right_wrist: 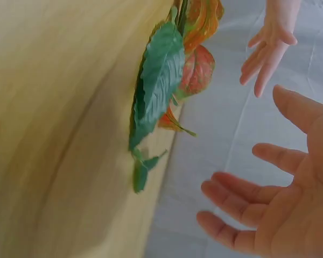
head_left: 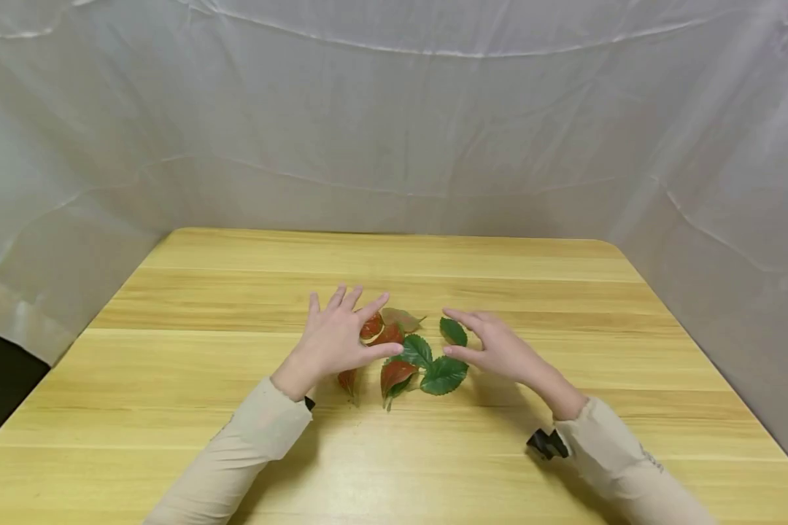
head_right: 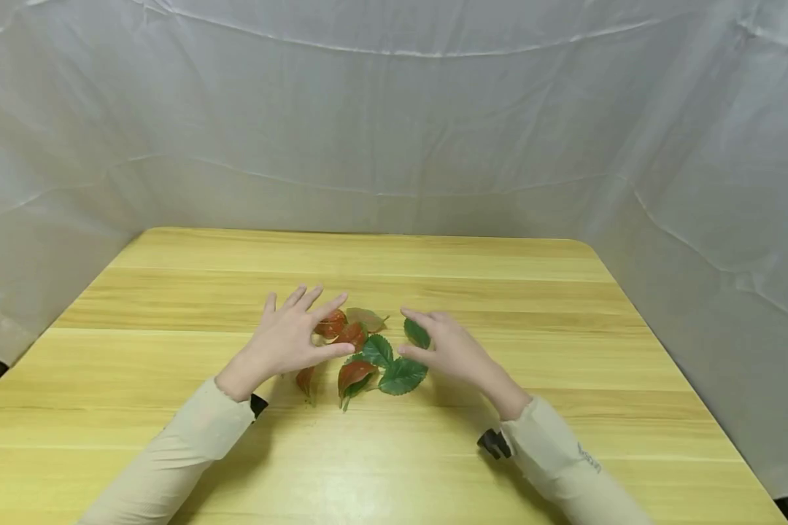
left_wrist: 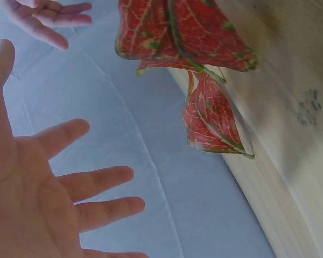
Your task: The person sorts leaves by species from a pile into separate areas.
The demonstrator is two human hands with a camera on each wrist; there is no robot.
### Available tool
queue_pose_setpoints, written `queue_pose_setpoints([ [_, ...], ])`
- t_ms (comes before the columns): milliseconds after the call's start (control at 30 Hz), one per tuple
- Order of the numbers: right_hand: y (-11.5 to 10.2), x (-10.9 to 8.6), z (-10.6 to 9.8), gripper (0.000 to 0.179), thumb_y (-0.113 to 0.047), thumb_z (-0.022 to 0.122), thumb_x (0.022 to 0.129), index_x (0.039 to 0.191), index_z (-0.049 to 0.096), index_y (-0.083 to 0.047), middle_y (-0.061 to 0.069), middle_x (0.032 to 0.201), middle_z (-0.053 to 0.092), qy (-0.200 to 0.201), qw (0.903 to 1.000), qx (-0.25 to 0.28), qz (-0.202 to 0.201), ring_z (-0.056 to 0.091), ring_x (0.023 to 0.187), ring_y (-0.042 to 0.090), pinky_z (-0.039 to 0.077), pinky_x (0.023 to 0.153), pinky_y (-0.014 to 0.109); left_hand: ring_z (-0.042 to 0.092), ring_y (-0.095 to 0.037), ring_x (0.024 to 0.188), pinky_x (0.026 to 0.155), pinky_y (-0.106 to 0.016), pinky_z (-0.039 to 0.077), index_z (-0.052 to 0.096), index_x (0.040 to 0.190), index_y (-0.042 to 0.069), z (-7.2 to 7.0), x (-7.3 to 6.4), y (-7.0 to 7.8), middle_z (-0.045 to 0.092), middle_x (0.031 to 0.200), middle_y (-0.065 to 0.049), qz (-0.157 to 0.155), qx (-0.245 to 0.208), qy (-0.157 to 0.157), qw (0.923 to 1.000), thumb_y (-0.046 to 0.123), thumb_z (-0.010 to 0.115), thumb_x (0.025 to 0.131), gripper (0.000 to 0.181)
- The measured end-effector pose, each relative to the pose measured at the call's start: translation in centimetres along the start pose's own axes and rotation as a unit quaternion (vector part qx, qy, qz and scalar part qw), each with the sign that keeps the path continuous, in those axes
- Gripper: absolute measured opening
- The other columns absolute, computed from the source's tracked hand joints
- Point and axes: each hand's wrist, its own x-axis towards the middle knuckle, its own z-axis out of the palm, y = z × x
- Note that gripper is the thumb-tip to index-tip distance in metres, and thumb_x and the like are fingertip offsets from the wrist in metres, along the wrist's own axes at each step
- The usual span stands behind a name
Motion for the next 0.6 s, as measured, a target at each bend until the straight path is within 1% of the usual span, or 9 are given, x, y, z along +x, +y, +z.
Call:
queue_pose_setpoints([
  [100,0.4,0.2,0.1,0.061,-0.033,0.061,0.085,0.134,0.040,-0.003,0.020,0.122,0.049,-0.020,0.9971,0.073,0.000,0.048,0.106,0.034,0.043,0.079,0.047,0.024,-0.038,0.127,0.094,-0.065,0.012,0.034,0.139,0.030,0.0,0.0,-0.1,0.033,0.139,-0.016,0.004,-0.006,0.008,0.9999,0.081,0.032,0.070,0.086],
  [200,0.8,0.4,0.3,0.057,-0.029,0.060,0.086,0.132,0.041,-0.001,0.020,0.117,0.053,-0.038,0.9914,0.125,0.005,0.049,0.103,0.032,0.045,0.077,0.043,0.028,-0.034,0.126,0.094,-0.063,0.016,0.036,0.138,0.028,0.1,0.1,-0.3,0.037,0.137,-0.015,0.010,-0.013,0.017,0.9997,0.082,0.031,0.069,0.087],
  [333,1.1,0.5,0.5,0.054,-0.027,0.060,0.086,0.131,0.043,-0.001,0.021,0.114,0.054,-0.057,0.9845,0.165,0.015,0.050,0.102,0.033,0.045,0.078,0.042,0.034,-0.030,0.122,0.093,-0.061,0.021,0.041,0.135,0.026,0.3,0.2,-0.5,0.043,0.132,-0.012,0.027,-0.026,0.037,0.9986,0.081,0.032,0.070,0.085],
  [467,1.6,0.6,0.9,0.051,-0.020,0.062,0.085,0.128,0.046,0.001,0.022,0.112,0.054,-0.067,0.9776,0.199,0.017,0.051,0.098,0.032,0.045,0.077,0.039,0.041,-0.028,0.117,0.091,-0.056,0.027,0.046,0.132,0.023,0.4,0.3,-0.6,0.049,0.127,-0.009,0.048,-0.045,0.060,0.9960,0.073,0.041,0.075,0.076],
  [600,2.2,0.6,1.4,0.047,-0.012,0.064,0.083,0.125,0.049,0.003,0.023,0.109,0.056,-0.087,0.9702,0.226,0.016,0.053,0.092,0.028,0.046,0.072,0.033,0.046,-0.026,0.113,0.088,-0.049,0.032,0.050,0.129,0.019,0.5,0.4,-0.8,0.053,0.123,-0.008,0.069,-0.078,0.081,0.9913,0.063,0.051,0.078,0.067],
])
